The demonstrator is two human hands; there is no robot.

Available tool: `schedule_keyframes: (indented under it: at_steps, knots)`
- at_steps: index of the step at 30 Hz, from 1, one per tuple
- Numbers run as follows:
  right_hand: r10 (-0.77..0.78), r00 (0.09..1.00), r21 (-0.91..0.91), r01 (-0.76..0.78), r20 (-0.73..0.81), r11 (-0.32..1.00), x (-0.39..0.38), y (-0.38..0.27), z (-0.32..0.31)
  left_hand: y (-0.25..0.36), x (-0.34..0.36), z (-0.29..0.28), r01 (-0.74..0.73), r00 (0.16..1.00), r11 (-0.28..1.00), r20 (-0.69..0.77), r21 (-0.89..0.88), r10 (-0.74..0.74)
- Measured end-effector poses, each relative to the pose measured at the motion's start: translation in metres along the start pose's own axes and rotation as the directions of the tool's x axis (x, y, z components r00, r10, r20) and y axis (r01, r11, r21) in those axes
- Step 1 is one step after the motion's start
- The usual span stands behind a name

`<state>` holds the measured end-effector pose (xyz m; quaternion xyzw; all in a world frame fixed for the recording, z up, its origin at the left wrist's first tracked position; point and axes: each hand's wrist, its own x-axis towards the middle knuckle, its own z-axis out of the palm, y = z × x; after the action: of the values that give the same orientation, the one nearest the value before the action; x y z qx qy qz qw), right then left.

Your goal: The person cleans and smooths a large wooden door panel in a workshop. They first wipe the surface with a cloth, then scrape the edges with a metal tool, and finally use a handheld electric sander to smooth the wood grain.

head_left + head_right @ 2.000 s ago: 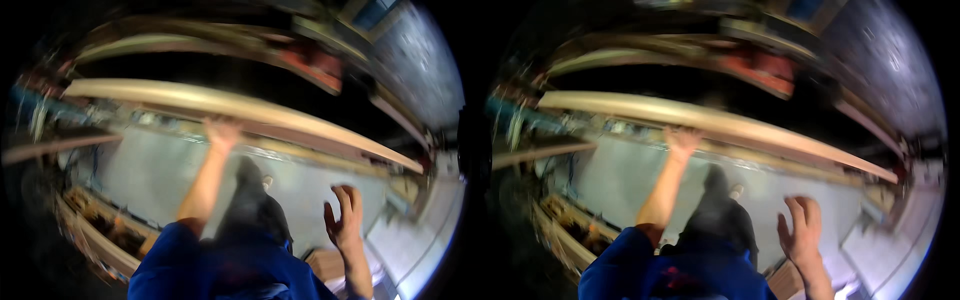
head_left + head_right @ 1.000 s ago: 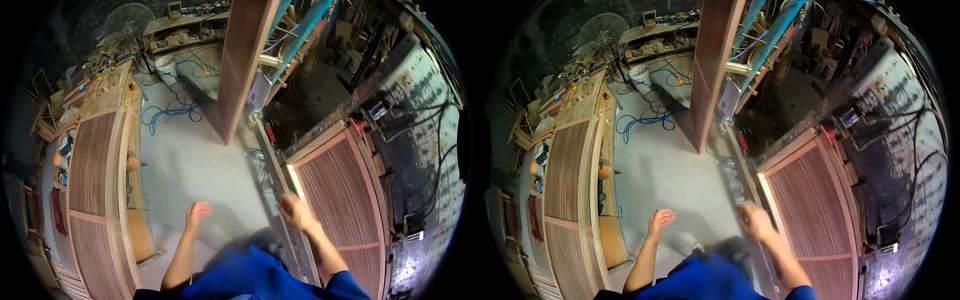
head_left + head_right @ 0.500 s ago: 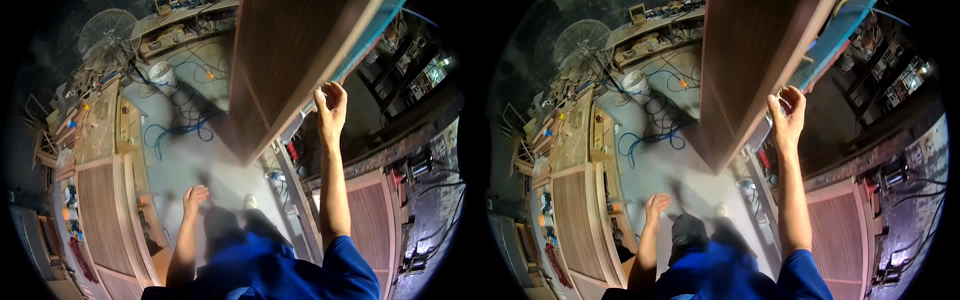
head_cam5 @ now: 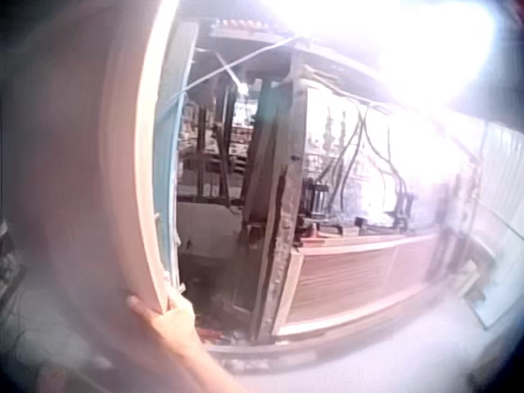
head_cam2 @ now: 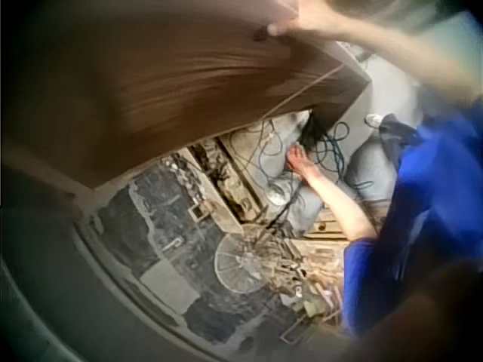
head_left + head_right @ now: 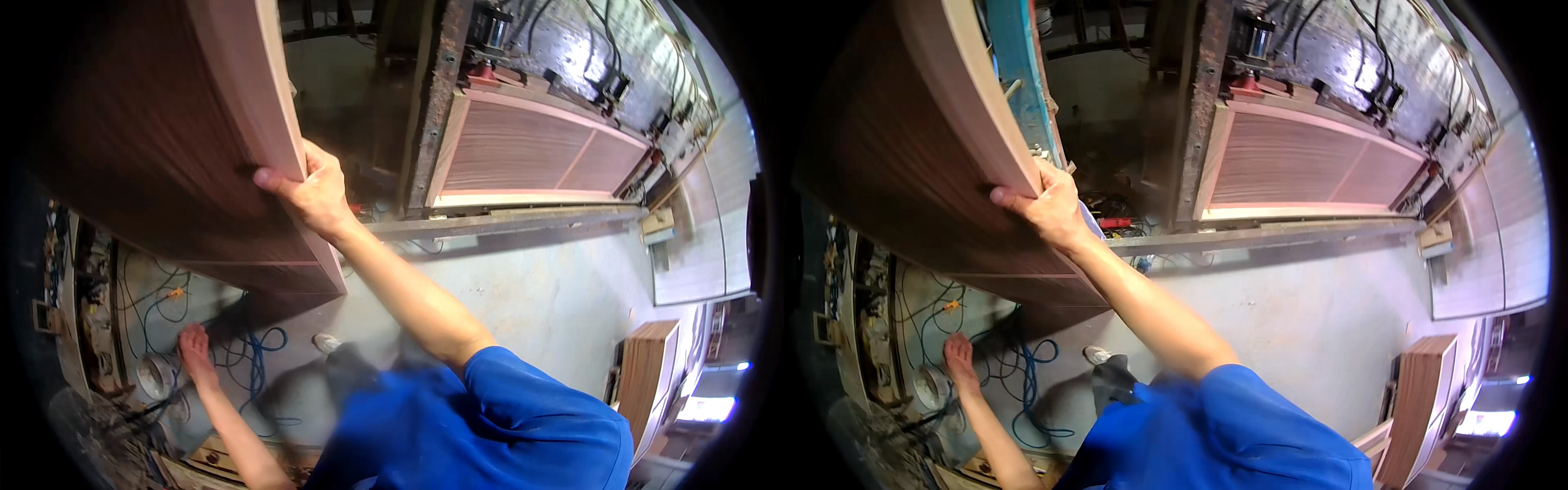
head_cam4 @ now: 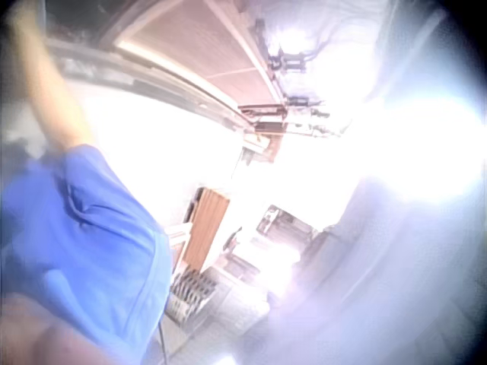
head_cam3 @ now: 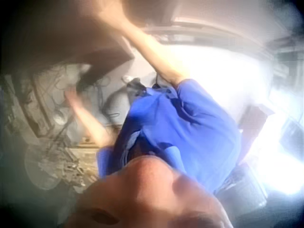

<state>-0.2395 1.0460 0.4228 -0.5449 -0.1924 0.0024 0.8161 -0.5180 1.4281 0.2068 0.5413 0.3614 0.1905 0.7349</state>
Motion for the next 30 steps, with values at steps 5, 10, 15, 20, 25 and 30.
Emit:
schedule_keyframes:
  at_steps: [5,10,15,20,25,30]
  knots:
    - [-0.023,1.0,-0.392,0.016,-0.013,0.92,-0.047,-0.01,0.015,0.061,0.055,0.011,-0.24,0.968,0.949,0.126,0.206,0.217]
    - [-0.066,0.995,-0.387,0.032,-0.074,0.921,-0.121,0.013,-0.06,0.097,0.091,0.0,-0.296,0.953,0.949,-0.031,0.104,0.301]
    - [-0.205,0.959,-0.791,-0.033,-0.197,0.611,-0.183,-0.012,-0.242,0.08,0.122,-0.007,-0.451,0.871,0.865,-0.105,0.217,0.48]
    - [-0.113,0.636,-0.147,-0.001,-0.764,0.989,-0.19,-0.058,-0.251,-0.035,0.135,0.008,-0.268,0.962,0.937,0.01,0.222,0.273]
    - [-0.123,0.576,-0.125,0.035,-0.808,0.991,-0.226,-0.097,-0.281,-0.094,0.07,0.034,-0.266,0.964,0.959,0.019,0.093,0.265]
    - [0.05,0.654,0.021,-0.052,-0.754,0.998,-0.274,-0.035,-0.337,-0.135,0.025,0.026,-0.665,0.734,0.715,0.013,0.215,0.679]
